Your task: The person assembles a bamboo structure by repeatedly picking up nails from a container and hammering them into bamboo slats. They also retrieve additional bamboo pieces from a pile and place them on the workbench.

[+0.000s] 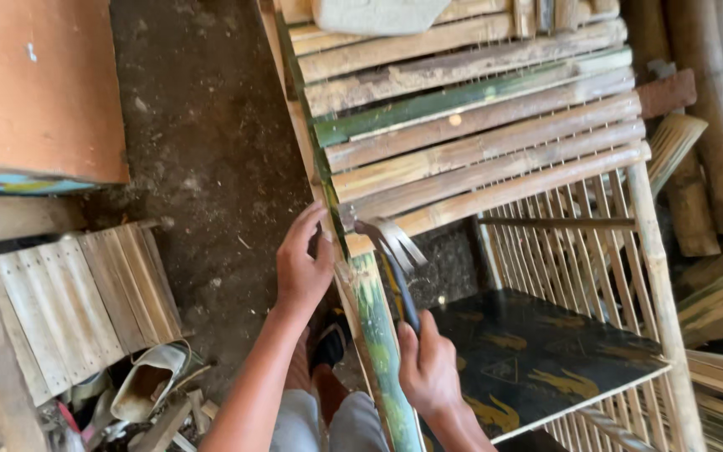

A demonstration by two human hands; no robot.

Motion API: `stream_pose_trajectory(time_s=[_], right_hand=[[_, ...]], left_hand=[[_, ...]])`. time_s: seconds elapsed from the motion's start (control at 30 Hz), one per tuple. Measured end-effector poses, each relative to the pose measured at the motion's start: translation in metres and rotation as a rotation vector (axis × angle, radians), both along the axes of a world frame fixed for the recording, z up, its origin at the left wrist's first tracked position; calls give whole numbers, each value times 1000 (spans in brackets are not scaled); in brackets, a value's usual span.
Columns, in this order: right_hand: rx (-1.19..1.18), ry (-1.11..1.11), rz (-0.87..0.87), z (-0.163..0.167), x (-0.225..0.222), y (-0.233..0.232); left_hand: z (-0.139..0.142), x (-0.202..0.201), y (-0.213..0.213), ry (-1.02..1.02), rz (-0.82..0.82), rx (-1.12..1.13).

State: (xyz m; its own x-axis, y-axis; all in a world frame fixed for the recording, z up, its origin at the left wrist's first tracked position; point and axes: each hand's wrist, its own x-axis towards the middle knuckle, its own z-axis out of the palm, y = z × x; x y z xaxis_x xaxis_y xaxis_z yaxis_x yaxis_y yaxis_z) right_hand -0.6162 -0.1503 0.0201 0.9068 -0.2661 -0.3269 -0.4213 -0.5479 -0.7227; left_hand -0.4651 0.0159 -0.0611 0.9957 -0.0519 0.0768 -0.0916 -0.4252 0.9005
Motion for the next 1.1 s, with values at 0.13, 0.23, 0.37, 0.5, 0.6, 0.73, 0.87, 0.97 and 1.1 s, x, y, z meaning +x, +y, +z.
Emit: stream_pose_trajectory(time_s=[0.13,0.23,0.37,0.5,0.6,0.73,0.87,0.97,1.1], right_hand=[[95,-104,-138,9,14,1],[163,-72,-345,5,49,-2],[43,-26,-498,-14,130,-15],[-189,18,-573,-19,204,-41],[-179,79,-564,-37,239,-69],[-444,-277,-509,-72,296,-147],[-407,-125,-505,-83,415,-240],[-502,106,-303,-84,482,-288],[-544,251,-175,-89,517,-335]], left_hand=[[13,55,-18,-205,0,142],[25,129,-70,-506,-103,283],[37,248,-124,-782,-48,594],[42,310,-128,-517,-292,684],[47,290,-117,-414,-441,618],[63,220,-110,-355,-494,552],[82,201,-122,-214,-534,596],[77,206,-130,-218,-506,570],[23,205,-114,-326,-547,467]])
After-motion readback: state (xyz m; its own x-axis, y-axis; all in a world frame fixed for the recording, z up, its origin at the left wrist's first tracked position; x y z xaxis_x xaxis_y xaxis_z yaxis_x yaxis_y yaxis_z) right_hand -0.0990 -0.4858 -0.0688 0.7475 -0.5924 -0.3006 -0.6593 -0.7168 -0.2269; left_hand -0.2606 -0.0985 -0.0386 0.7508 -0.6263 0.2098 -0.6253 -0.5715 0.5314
